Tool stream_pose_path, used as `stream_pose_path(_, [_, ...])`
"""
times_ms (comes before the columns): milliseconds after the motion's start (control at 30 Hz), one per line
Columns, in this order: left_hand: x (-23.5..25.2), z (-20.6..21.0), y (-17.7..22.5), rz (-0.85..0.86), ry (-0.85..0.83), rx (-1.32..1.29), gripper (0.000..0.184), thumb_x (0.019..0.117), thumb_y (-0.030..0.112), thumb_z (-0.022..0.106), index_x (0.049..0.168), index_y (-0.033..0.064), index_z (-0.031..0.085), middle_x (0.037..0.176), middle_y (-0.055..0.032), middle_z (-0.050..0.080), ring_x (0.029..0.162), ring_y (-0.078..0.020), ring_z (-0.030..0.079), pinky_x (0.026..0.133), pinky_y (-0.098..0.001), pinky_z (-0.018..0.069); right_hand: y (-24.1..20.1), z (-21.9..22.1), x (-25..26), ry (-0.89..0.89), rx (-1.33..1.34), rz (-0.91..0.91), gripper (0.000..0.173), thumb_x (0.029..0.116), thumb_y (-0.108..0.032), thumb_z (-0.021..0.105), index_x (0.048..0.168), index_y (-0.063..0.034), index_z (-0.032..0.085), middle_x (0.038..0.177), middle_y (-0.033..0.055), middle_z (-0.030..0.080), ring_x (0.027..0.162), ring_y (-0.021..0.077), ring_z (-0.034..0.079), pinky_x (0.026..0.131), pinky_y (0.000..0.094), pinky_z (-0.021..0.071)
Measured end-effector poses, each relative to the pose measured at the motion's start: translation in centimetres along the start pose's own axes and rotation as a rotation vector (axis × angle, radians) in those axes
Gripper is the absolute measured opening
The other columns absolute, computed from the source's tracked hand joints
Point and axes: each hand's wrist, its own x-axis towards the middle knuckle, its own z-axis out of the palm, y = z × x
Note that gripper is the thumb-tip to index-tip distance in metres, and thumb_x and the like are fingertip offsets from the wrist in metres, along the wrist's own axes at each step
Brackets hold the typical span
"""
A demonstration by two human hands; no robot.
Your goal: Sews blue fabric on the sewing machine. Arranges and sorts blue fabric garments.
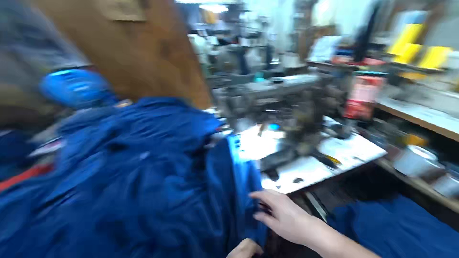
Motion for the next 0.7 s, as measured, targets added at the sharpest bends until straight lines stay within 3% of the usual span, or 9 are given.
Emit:
stream_pose_path(33, [-0.3,0.0,-0.4,0.026,0.056,0.005,0.015,0.0935,0.007,0.065,0.103,-0.0001,0.075,0.105,-0.0158,0.074,0.098,-0.0275,0.073,0.089,-0.0476,0.0595,1.0,1.0,-0.2,-0.156,-0.004,0.122,0.046,0.0979,-0.023,0.068,0.139,-0.0038,0.061,0.122,0.0212,0.067,0.109,0.0311,0.067,0.099,0.046,0.0543])
stream_pose_path(100, [-0.8,0.0,-0.7,0.063,0.143,0.006,0.012,0.0933,0.008,0.068,0.099,0.0017,0.077,0.101,-0.0143,0.074,0.096,-0.0258,0.073,0.087,-0.0446,0.0598,2.4,2.3,-0.7,-0.301,-0.01,0.235,0.054,0.0953,-0.022,0.071,0.144,-0.0017,0.057,0.125,0.0263,0.064,0.112,0.038,0.065,0.1,0.0525,0.0517])
stream_pose_path(200, [-0.9,-0.4,0.0,0.081,0.237,0.045,0.014,0.0943,0.005,0.065,0.1,0.0044,0.078,0.102,-0.0123,0.074,0.096,-0.0231,0.073,0.085,-0.042,0.0605,3.2,2.0,-1.6,-0.313,-0.026,0.252,0.056,0.0988,-0.026,0.067,0.146,0.0002,0.054,0.123,0.0267,0.065,0.111,0.0382,0.066,0.099,0.0518,0.0523])
stream_pose_path(300, [-0.5,-0.8,1.0,0.172,0.343,0.057,0.014,0.0924,0.001,0.065,0.099,0.0032,0.077,0.109,-0.0115,0.075,0.099,-0.0184,0.074,0.086,-0.0351,0.0614,2.5,1.0,-2.4,-0.163,-0.01,0.139,0.046,0.1018,-0.017,0.061,0.144,0.0011,0.056,0.126,0.0224,0.068,0.113,0.0338,0.069,0.103,0.0493,0.0526])
stream_pose_path(433, [1.0,-1.1,1.9,0.402,0.477,0.009,0.01,0.0934,0.002,0.067,0.097,0.0022,0.076,0.121,-0.0166,0.069,0.117,-0.0158,0.066,0.102,-0.0252,0.0536,2.2,0.3,-4.2,0.182,0.013,-0.152,0.032,0.0994,-0.017,0.065,0.124,0.0028,0.071,0.102,0.0194,0.075,0.088,0.0251,0.073,0.085,0.0358,0.0584])
stream_pose_path(533, [1.8,-1.1,2.5,0.494,0.495,-0.086,0.007,0.0951,0.006,0.069,0.097,0.0058,0.075,0.132,-0.0149,0.064,0.127,-0.0143,0.06,0.107,-0.026,0.0517,4.1,0.6,-5.3,0.334,-0.062,-0.379,0.028,0.0999,-0.023,0.066,0.118,-0.005,0.076,0.094,0.0123,0.076,0.087,0.0179,0.072,0.084,0.0268,0.057])
stream_pose_path(600, [2.1,-0.9,3.2,0.526,0.449,-0.2,0.006,0.0957,0.008,0.07,0.099,0.0078,0.075,0.139,-0.0139,0.061,0.126,-0.0133,0.061,0.104,-0.0273,0.0544,5.6,1.1,-5.7,0.395,-0.141,-0.505,0.025,0.1025,-0.031,0.062,0.12,-0.0169,0.074,0.09,0.0025,0.07,0.087,0.0101,0.066,0.079,0.0199,0.0536])
stream_pose_path(700, [2.4,-0.2,4.5,0.549,0.337,-0.347,0.008,0.0957,0.008,0.071,0.102,0.0079,0.076,0.147,-0.0154,0.055,0.124,-0.0141,0.063,0.103,-0.0292,0.0556,5.9,1.3,-6.6,0.427,-0.195,-0.604,0.023,0.1034,-0.029,0.061,0.122,-0.022,0.071,0.086,0.0007,0.065,0.08,0.0115,0.062,0.07,0.0215,0.0512])
